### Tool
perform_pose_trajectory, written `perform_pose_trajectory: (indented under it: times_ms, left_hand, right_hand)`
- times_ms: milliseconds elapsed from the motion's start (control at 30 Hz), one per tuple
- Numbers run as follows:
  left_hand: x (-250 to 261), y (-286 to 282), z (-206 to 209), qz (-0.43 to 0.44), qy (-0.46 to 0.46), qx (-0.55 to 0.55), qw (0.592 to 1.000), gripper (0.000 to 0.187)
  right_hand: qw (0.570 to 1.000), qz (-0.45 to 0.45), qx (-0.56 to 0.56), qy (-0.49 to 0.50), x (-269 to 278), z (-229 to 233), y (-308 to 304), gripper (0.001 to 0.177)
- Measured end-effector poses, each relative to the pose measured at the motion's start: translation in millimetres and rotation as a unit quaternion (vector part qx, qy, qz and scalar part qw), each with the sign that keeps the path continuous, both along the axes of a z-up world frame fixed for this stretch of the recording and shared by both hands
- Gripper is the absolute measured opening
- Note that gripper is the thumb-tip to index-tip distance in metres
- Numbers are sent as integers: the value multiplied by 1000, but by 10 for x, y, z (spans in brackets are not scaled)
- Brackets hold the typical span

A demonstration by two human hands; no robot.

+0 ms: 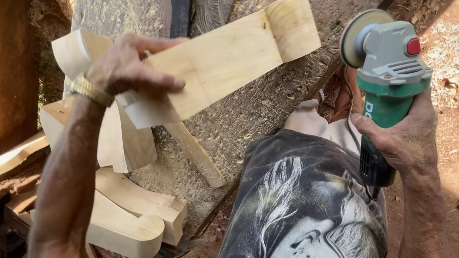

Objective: Shaping and marking wooden furniture components using an angle grinder and manual marking tools.

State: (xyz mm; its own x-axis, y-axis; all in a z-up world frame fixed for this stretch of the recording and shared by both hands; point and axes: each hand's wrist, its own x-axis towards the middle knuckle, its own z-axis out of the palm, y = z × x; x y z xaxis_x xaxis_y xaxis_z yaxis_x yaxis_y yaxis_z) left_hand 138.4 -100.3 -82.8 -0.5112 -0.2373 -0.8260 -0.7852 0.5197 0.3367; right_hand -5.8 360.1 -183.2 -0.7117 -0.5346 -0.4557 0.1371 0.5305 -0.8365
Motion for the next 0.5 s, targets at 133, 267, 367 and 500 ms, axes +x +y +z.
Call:
perform_pose_trajectory:
  times_ms: [133, 267, 367, 500]
  left_hand:
    - [-544, 17, 163, -13, -59, -28, 998, 91]
    - [-877, 122, 322, -93, -25, -53, 994, 90]
    - [-993, 234, 449, -136, 22, -68, 988, 87]
    - [-1110, 363, 517, -203, 56, -122, 970, 91]
  right_hand:
    - [1000, 17, -17, -2, -115, 18, -237, 97]
    - [999, 36, -32, 3, -222, 21, -480, 99]
    - [998, 55, 7, 9, -234, 11, -573, 98]
    - [997, 67, 16, 22, -214, 34, -619, 91]
